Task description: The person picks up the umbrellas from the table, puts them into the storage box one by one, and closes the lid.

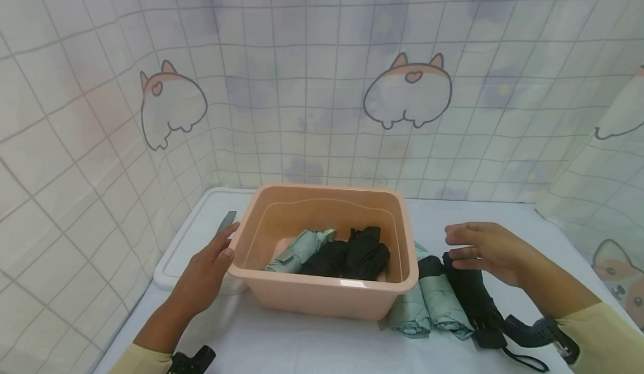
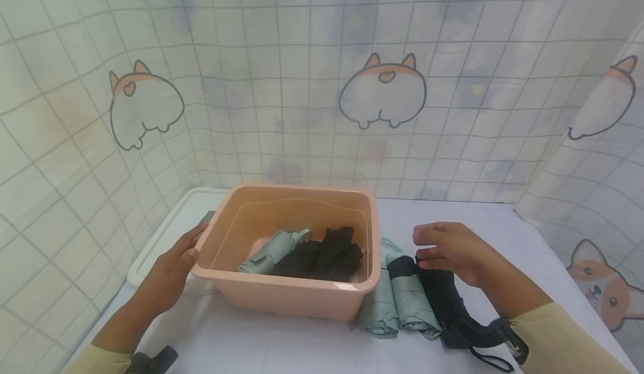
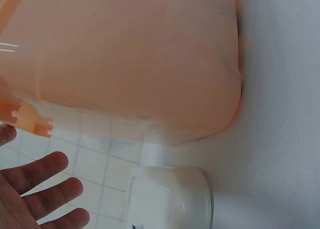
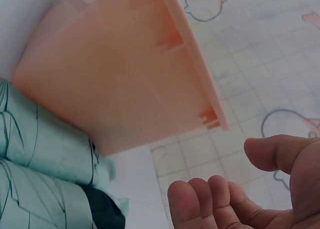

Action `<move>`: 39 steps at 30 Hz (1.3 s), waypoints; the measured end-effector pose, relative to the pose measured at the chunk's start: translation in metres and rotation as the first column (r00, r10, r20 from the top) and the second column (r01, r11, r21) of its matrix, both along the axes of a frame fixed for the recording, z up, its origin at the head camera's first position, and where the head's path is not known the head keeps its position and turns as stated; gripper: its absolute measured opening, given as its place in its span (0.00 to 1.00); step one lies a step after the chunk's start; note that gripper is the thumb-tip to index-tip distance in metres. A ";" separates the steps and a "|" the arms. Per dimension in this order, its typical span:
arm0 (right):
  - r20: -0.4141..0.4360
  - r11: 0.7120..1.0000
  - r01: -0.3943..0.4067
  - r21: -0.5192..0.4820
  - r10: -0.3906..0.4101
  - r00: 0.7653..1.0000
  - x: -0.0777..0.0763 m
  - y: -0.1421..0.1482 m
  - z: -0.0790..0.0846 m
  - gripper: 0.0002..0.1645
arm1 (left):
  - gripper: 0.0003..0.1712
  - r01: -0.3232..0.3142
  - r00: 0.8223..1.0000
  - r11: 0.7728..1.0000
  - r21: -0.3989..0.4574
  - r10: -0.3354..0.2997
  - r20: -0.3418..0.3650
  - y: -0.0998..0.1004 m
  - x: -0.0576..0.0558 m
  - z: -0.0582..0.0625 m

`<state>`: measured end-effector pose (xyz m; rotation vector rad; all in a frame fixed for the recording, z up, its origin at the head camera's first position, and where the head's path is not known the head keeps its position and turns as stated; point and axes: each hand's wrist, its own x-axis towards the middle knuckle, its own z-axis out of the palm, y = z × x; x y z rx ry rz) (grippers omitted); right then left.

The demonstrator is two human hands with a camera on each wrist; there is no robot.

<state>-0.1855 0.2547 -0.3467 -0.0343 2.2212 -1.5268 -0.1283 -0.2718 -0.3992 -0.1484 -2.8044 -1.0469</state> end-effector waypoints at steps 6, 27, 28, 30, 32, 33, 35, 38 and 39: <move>0.029 1.000 -0.012 -0.012 0.013 1.000 0.004 0.014 -0.007 0.41 | 0.32 -0.001 1.000 1.000 0.003 0.001 0.000 0.000 0.000 0.000; 0.064 0.999 0.018 0.039 -0.020 0.998 0.014 0.062 -0.040 0.44 | 0.32 0.012 1.000 1.000 0.007 -0.012 -0.004 0.002 0.002 0.000; 0.069 0.999 0.022 0.045 -0.025 0.997 0.014 0.064 -0.042 0.45 | 0.32 0.013 1.000 1.000 0.007 -0.013 -0.005 0.002 0.002 0.000; 0.069 0.998 0.019 0.057 -0.023 0.997 0.014 0.067 -0.045 0.45 | 0.32 0.012 1.000 1.000 0.008 -0.012 -0.006 0.001 0.002 0.000; 0.076 0.997 0.032 0.068 -0.037 0.996 0.014 0.070 -0.047 0.45 | 0.32 0.010 1.000 1.000 0.008 -0.010 -0.009 0.001 0.001 0.000; 0.078 0.997 0.033 0.076 -0.039 0.996 0.015 0.072 -0.049 0.45 | 0.32 0.010 1.000 1.000 0.008 -0.010 -0.011 0.001 0.001 0.000; 0.082 0.995 0.034 0.090 -0.041 0.996 0.015 0.074 -0.051 0.45 | 0.32 0.010 1.000 1.000 0.007 -0.010 -0.013 0.001 0.001 -0.001; 0.092 0.993 0.036 0.114 -0.047 0.995 0.014 0.077 -0.055 0.46 | 0.32 0.014 1.000 1.000 0.009 -0.014 -0.019 0.001 0.001 0.000; 0.096 0.992 0.039 0.120 -0.050 0.994 0.014 0.077 -0.056 0.46 | 0.32 0.015 1.000 1.000 0.009 -0.014 -0.019 0.001 0.001 0.000</move>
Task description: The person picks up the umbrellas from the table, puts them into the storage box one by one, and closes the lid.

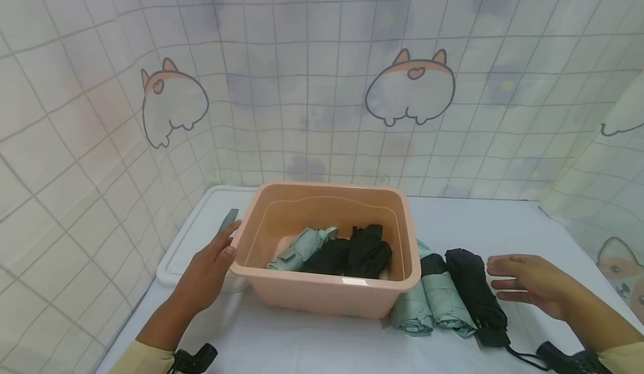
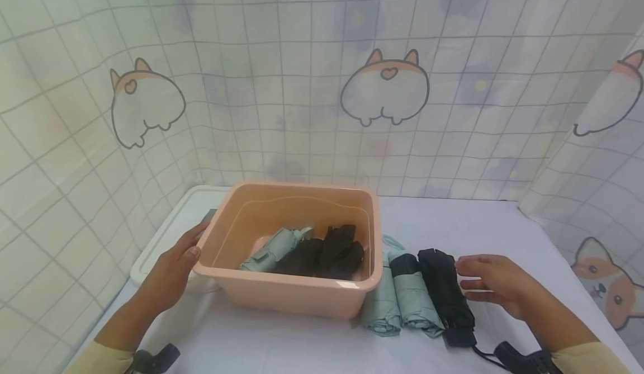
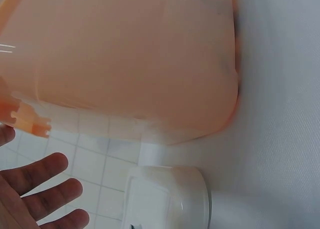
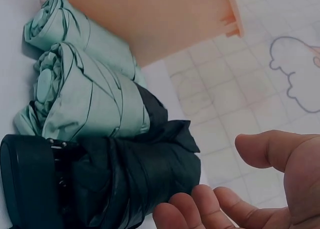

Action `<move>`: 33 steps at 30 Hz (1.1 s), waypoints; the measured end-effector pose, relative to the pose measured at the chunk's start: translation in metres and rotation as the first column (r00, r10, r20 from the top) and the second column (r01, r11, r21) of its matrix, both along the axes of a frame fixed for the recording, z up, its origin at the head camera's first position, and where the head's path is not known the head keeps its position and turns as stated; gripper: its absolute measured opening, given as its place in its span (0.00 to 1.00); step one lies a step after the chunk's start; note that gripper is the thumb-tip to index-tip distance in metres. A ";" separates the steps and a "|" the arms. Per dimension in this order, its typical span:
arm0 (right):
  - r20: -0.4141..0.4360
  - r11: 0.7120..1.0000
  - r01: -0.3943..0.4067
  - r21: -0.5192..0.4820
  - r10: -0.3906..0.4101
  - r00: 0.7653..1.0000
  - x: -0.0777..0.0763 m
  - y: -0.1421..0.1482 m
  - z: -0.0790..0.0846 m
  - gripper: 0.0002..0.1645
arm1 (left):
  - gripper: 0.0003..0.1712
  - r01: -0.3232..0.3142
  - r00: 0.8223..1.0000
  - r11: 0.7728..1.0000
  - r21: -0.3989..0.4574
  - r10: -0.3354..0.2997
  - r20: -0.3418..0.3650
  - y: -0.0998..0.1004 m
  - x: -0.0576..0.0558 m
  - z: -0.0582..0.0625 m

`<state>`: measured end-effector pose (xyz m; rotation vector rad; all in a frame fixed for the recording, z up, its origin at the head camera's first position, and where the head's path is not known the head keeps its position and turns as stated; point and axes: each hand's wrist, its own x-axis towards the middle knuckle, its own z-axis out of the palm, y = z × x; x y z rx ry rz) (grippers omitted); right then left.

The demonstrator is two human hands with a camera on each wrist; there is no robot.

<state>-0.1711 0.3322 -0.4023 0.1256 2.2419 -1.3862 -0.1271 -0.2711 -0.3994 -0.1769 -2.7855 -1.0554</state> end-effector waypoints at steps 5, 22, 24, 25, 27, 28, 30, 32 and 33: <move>0.021 1.000 0.012 0.021 -0.012 1.000 0.000 0.002 -0.005 0.48 | 0.32 0.001 1.000 1.000 -0.005 -0.001 -0.003 0.001 0.001 0.002; 0.098 0.999 0.028 0.041 -0.032 0.995 -0.001 0.007 -0.025 0.44 | 0.32 0.004 1.000 1.000 0.001 -0.004 -0.008 0.001 0.001 0.002; 0.106 0.999 0.027 0.048 -0.032 0.994 -0.001 0.007 -0.027 0.44 | 0.32 0.002 1.000 1.000 -0.001 -0.002 -0.005 0.001 0.001 0.002; 0.111 0.998 0.026 0.053 -0.032 0.993 -0.001 0.007 -0.027 0.44 | 0.32 0.001 1.000 1.000 -0.001 -0.001 -0.003 0.001 0.001 0.002; 0.122 0.998 0.024 0.063 -0.032 0.992 -0.001 0.006 -0.029 0.46 | 0.32 -0.001 1.000 1.000 -0.003 0.001 0.000 0.001 0.001 0.002; 0.127 0.998 0.023 0.066 -0.031 0.991 -0.001 0.006 -0.030 0.47 | 0.32 -0.002 1.000 1.000 -0.005 0.002 0.001 0.001 0.001 0.002; 0.135 0.997 0.020 0.071 -0.030 0.990 -0.001 0.006 -0.031 0.50 | 0.32 -0.003 1.000 1.000 -0.005 0.003 0.003 0.001 0.001 0.002; 0.142 0.997 0.017 0.071 -0.027 0.990 -0.001 0.006 -0.032 0.51 | 0.32 -0.002 1.000 1.000 -0.003 0.002 0.004 0.001 0.001 0.002; 0.143 0.997 0.015 0.072 -0.025 0.989 -0.001 0.006 -0.033 0.51 | 0.32 -0.002 1.000 1.000 -0.002 0.002 0.004 0.001 0.001 0.002</move>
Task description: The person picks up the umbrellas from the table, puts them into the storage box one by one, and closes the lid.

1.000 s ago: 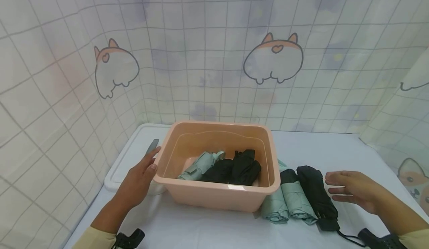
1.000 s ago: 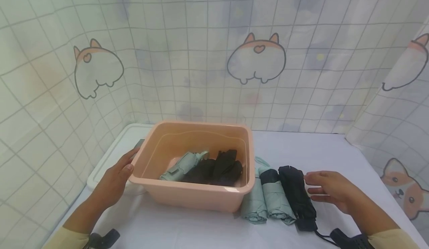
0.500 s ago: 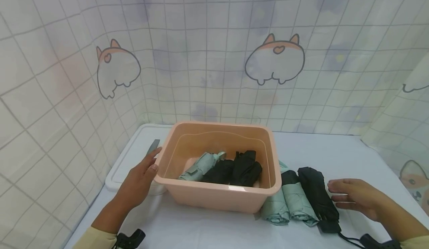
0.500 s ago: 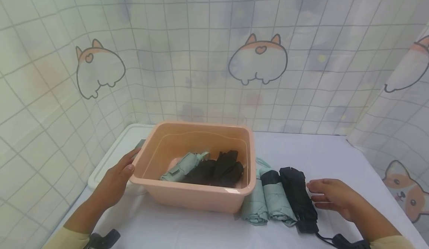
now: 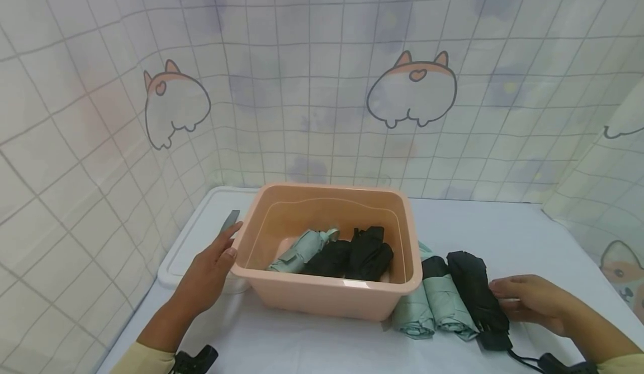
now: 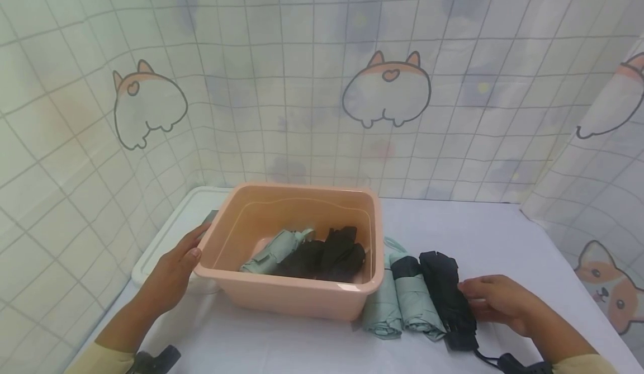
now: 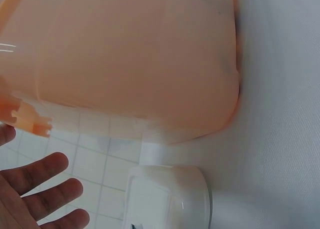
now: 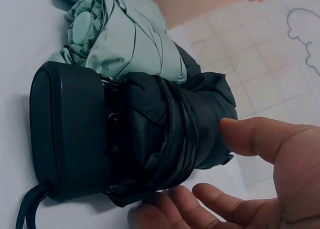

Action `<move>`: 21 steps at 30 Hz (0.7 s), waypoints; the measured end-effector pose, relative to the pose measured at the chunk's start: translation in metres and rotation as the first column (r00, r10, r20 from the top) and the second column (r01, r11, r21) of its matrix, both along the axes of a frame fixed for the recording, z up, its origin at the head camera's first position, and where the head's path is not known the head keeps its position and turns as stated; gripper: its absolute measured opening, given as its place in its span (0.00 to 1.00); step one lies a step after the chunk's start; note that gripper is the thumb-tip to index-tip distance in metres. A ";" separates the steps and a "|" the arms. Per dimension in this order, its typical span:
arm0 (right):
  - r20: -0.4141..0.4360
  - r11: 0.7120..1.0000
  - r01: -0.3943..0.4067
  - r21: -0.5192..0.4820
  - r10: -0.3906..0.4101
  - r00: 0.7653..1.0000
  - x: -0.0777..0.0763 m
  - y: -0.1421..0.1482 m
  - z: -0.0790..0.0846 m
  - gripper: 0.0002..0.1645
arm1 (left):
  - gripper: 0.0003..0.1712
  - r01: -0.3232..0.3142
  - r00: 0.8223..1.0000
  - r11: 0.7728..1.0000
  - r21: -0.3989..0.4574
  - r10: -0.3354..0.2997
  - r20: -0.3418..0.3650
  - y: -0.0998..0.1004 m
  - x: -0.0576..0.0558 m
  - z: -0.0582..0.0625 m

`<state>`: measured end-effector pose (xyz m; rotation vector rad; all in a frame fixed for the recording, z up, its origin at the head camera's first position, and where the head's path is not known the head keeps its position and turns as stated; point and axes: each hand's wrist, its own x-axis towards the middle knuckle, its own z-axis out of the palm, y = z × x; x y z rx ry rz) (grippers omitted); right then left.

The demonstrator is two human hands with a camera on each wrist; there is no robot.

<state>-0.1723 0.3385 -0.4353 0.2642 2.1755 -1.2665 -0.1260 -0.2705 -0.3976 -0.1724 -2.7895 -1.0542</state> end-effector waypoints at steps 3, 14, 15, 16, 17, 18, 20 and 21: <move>0.006 1.000 0.001 0.000 -0.001 1.000 -0.001 0.000 -0.002 0.52 | 0.32 0.003 1.000 1.000 0.003 -0.003 -0.004 0.000 -0.001 -0.001; 0.003 1.000 -0.011 0.019 0.011 1.000 0.000 -0.008 -0.004 0.54 | 0.31 0.012 1.000 1.000 0.002 -0.012 -0.023 -0.002 -0.001 -0.003; 0.002 1.000 -0.016 0.026 0.016 1.000 0.000 -0.009 -0.004 0.54 | 0.31 0.011 1.000 1.000 0.000 -0.011 -0.022 -0.002 -0.001 -0.003; 0.001 0.999 -0.021 0.031 0.021 1.000 0.000 -0.010 -0.003 0.54 | 0.31 0.009 1.000 1.000 -0.001 -0.009 -0.020 -0.002 -0.001 -0.003; -0.001 0.999 -0.027 0.035 0.027 1.000 0.000 -0.011 -0.003 0.53 | 0.31 0.007 1.000 1.000 -0.002 -0.007 -0.017 -0.002 -0.001 -0.003; -0.004 0.999 -0.035 0.039 0.035 0.999 0.000 -0.011 -0.003 0.53 | 0.31 0.004 1.000 1.000 -0.004 -0.004 -0.014 -0.002 -0.001 -0.002; -0.008 0.998 -0.043 0.046 0.043 0.999 0.000 -0.013 -0.004 0.53 | 0.32 0.002 1.000 1.000 -0.006 -0.002 -0.011 -0.001 -0.001 -0.002; -0.007 0.998 -0.043 0.045 0.043 0.999 0.000 -0.013 -0.004 0.53 | 0.32 0.002 1.000 1.000 -0.006 -0.002 -0.010 -0.001 -0.001 -0.002</move>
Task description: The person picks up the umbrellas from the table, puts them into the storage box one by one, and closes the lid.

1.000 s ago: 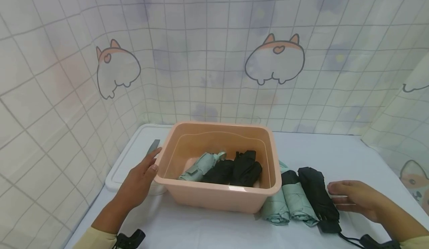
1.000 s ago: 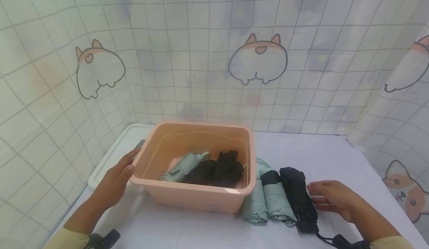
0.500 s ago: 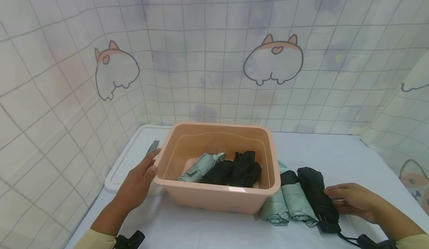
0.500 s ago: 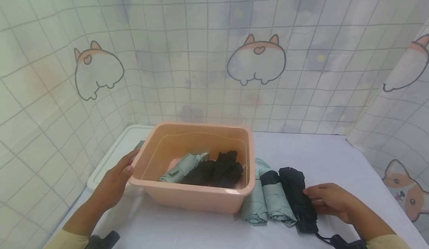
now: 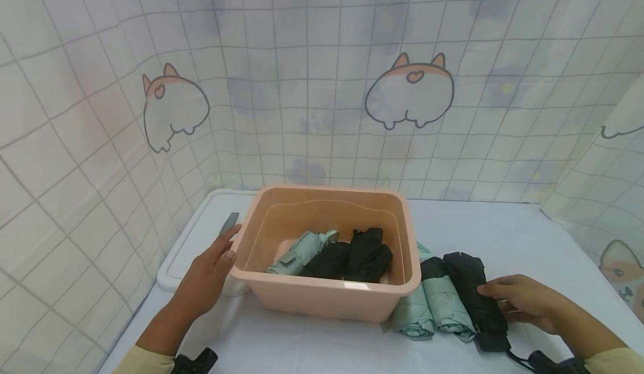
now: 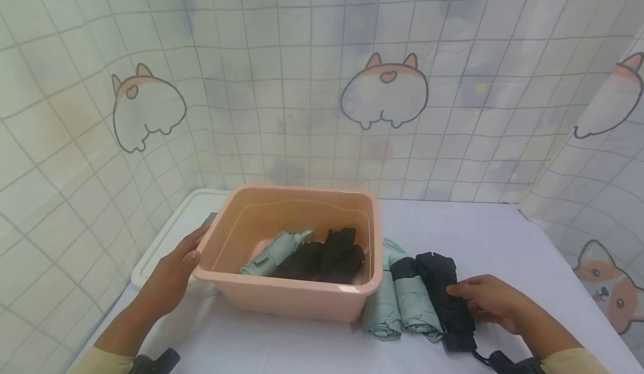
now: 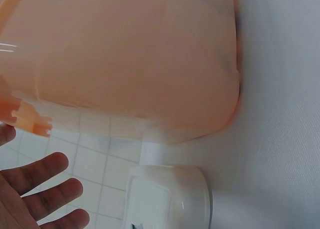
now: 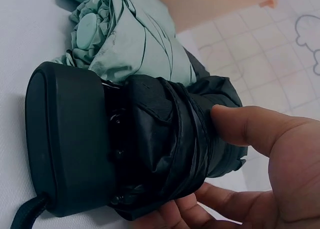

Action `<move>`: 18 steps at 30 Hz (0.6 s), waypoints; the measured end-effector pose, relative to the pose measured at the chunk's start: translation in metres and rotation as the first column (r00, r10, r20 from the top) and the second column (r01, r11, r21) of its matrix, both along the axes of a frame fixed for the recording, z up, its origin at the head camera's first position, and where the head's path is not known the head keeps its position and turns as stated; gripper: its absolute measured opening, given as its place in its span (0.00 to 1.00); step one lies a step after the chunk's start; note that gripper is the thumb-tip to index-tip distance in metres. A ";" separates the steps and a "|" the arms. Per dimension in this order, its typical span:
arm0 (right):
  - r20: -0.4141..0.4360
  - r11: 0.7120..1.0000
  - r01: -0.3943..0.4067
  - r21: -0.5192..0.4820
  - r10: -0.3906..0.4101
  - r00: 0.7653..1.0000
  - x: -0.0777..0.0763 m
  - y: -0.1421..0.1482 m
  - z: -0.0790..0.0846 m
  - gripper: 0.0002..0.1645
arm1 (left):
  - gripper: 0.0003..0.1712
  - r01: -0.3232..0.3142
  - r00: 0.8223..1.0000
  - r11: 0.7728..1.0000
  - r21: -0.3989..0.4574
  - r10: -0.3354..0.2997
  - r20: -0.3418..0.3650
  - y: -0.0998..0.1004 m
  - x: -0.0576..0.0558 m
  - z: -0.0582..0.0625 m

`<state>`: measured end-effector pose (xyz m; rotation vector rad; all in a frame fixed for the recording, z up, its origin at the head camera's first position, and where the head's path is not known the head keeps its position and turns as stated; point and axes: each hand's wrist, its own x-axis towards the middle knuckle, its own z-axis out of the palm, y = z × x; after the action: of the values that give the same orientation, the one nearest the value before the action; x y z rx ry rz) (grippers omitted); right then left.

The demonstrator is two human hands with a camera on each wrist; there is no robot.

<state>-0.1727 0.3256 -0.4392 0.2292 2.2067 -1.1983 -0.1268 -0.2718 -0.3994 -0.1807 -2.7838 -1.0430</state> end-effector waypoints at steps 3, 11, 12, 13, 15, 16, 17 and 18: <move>0.000 1.000 -0.003 -0.002 0.003 1.000 -0.001 -0.001 0.000 0.52 | 0.32 0.003 1.000 1.000 -0.001 -0.003 -0.003 0.000 0.000 0.000; -0.013 0.999 -0.033 0.010 0.033 0.999 -0.003 -0.004 0.000 0.50 | 0.31 0.005 1.000 1.000 0.003 -0.005 -0.016 -0.001 0.000 -0.002; -0.015 0.999 -0.036 0.012 0.036 0.999 -0.003 -0.004 0.001 0.50 | 0.31 0.005 1.000 1.000 0.003 -0.005 -0.014 -0.001 0.000 -0.002; -0.017 0.999 -0.038 0.014 0.039 0.999 -0.003 -0.004 0.001 0.50 | 0.32 0.006 1.000 1.000 0.004 -0.006 -0.013 -0.001 0.000 -0.002; -0.020 0.999 -0.043 0.014 0.043 0.999 -0.004 -0.004 0.002 0.50 | 0.32 0.004 1.000 1.000 0.003 -0.004 -0.012 0.000 0.000 -0.002; -0.020 0.999 -0.044 0.014 0.044 0.999 -0.004 -0.004 0.003 0.50 | 0.32 0.004 1.000 1.000 0.003 -0.004 -0.011 0.000 0.000 -0.002; -0.020 0.999 -0.044 0.015 0.045 0.999 -0.004 -0.004 0.003 0.50 | 0.32 0.003 1.000 1.000 0.004 -0.003 -0.009 0.000 0.000 -0.002; -0.021 0.999 -0.042 0.016 0.042 0.999 -0.004 -0.004 0.003 0.50 | 0.32 0.002 1.000 1.000 0.004 -0.002 -0.007 0.000 0.000 -0.001</move>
<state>-0.1768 0.3216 -0.4365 0.1762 2.2293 -1.1658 -0.1269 -0.2719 -0.4009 -0.1857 -2.7759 -1.0465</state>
